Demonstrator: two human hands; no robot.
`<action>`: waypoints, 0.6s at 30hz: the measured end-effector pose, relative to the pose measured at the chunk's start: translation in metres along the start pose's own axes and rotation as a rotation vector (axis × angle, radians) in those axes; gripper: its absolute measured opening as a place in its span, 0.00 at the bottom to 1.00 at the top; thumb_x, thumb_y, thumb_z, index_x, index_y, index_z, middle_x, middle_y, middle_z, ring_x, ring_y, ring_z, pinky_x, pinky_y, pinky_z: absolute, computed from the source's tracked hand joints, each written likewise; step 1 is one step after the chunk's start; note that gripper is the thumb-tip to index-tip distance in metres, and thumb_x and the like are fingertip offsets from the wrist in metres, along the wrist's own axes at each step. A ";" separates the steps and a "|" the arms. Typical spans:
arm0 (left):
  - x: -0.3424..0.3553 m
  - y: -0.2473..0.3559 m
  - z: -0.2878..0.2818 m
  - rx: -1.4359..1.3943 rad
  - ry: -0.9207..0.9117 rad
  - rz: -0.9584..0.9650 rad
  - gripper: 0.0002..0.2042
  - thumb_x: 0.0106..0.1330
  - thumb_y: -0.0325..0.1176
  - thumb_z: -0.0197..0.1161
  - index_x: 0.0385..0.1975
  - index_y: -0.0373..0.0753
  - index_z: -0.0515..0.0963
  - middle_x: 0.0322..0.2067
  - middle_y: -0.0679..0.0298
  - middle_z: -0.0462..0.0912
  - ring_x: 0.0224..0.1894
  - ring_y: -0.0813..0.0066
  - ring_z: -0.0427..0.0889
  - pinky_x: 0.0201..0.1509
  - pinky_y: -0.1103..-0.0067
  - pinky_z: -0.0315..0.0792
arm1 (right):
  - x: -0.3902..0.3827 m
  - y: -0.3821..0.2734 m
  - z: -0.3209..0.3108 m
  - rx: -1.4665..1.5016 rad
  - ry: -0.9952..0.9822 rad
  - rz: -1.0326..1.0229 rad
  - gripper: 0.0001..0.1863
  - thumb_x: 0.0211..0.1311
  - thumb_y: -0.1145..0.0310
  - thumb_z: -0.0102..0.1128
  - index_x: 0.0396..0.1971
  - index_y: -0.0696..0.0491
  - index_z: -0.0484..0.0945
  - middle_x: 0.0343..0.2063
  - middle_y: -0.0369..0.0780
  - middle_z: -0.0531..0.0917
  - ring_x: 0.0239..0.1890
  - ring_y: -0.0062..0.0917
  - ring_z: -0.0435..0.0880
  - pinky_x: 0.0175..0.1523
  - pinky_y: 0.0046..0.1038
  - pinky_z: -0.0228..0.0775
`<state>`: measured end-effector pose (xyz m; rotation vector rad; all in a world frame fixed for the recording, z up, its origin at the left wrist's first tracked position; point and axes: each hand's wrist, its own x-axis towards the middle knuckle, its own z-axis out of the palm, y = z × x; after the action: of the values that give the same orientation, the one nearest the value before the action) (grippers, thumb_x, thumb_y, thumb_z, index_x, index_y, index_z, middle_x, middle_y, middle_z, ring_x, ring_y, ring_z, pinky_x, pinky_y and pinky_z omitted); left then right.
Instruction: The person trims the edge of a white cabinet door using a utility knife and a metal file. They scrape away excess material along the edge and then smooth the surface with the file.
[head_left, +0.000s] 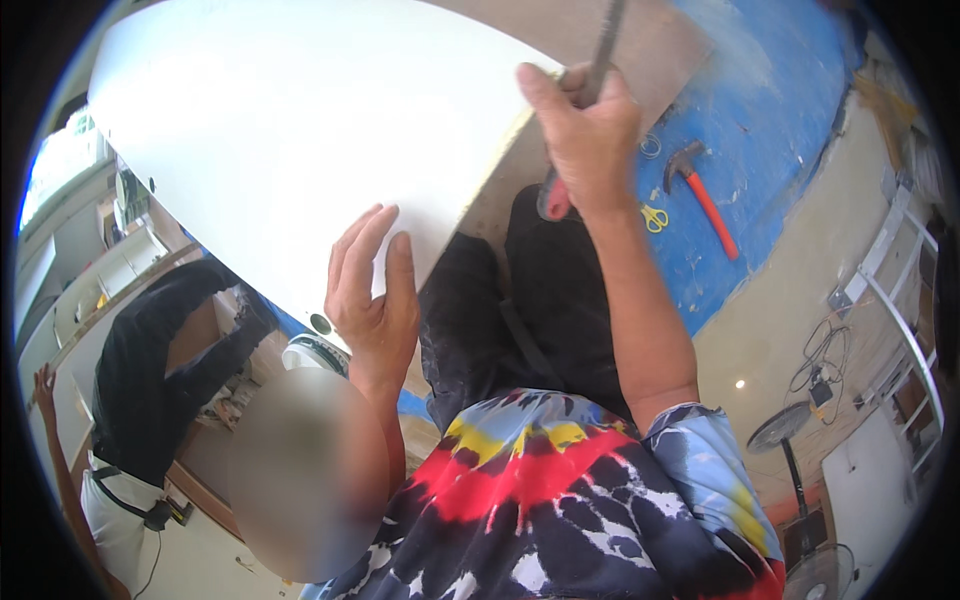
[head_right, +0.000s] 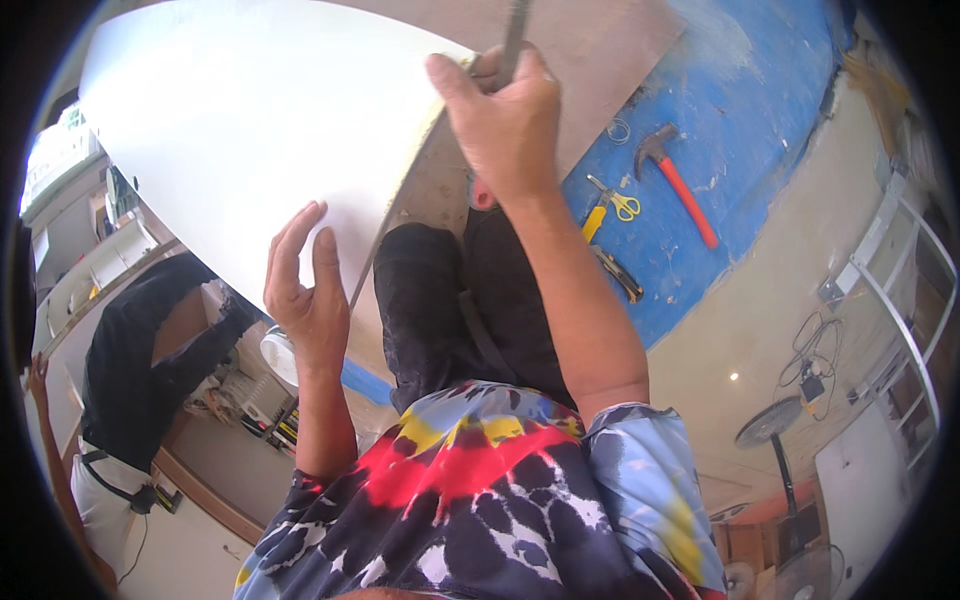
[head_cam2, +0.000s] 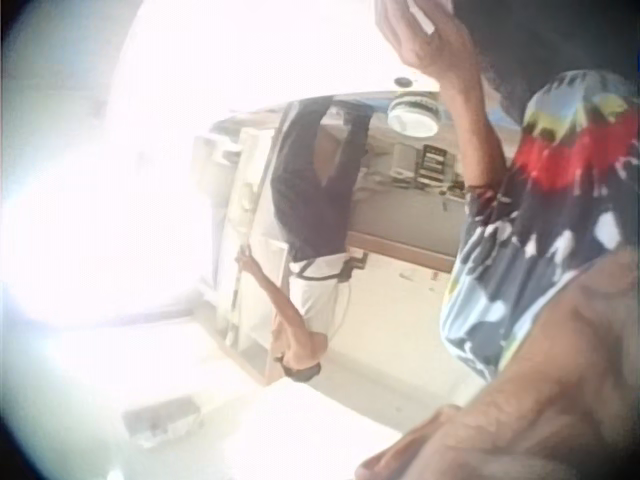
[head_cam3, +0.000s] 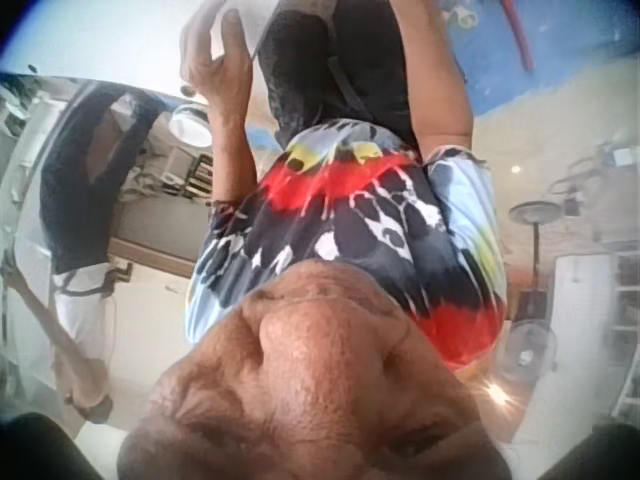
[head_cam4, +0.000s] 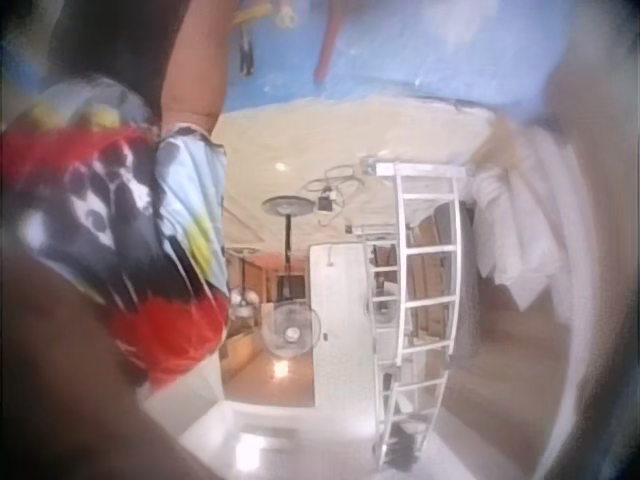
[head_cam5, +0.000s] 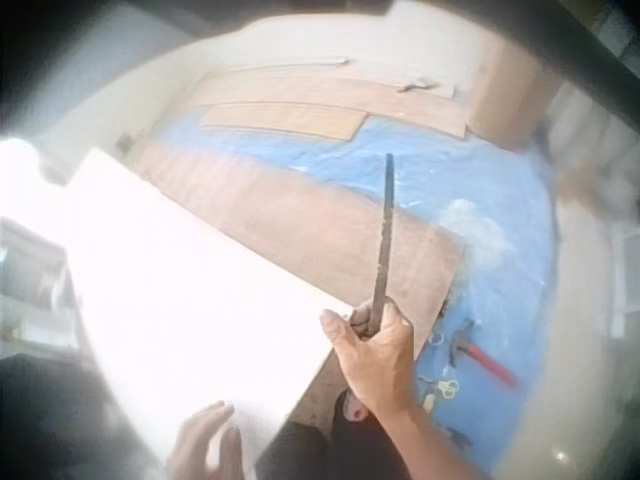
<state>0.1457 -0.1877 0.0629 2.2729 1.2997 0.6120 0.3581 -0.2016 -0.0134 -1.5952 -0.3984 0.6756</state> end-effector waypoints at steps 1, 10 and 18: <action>0.003 -0.006 0.004 0.037 -0.001 0.026 0.11 0.67 0.22 0.66 0.48 0.33 0.83 0.46 0.53 0.86 0.53 0.58 0.84 0.58 0.69 0.76 | 0.000 -0.003 -0.004 0.079 -0.028 0.067 0.21 0.60 0.57 0.75 0.31 0.60 0.75 0.18 0.36 0.79 0.17 0.17 0.76 0.24 0.22 0.70; 0.011 -0.004 0.025 0.240 -0.338 0.199 0.25 0.57 0.36 0.75 0.57 0.46 0.81 0.66 0.57 0.74 0.74 0.52 0.62 0.77 0.55 0.50 | -0.003 -0.011 -0.019 0.152 -0.140 0.174 0.14 0.65 0.67 0.69 0.37 0.61 0.75 0.25 0.37 0.81 0.15 0.13 0.72 0.19 0.18 0.65; 0.023 -0.001 0.045 0.340 -0.375 0.290 0.29 0.62 0.29 0.64 0.66 0.55 0.74 0.71 0.62 0.66 0.76 0.51 0.57 0.78 0.48 0.42 | -0.021 -0.001 -0.039 0.138 -0.104 0.164 0.13 0.69 0.65 0.65 0.39 0.60 0.76 0.26 0.37 0.81 0.17 0.13 0.73 0.22 0.17 0.64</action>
<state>0.1814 -0.1746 0.0296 2.7135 0.9550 0.0387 0.3669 -0.2447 -0.0072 -1.4760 -0.2921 0.8958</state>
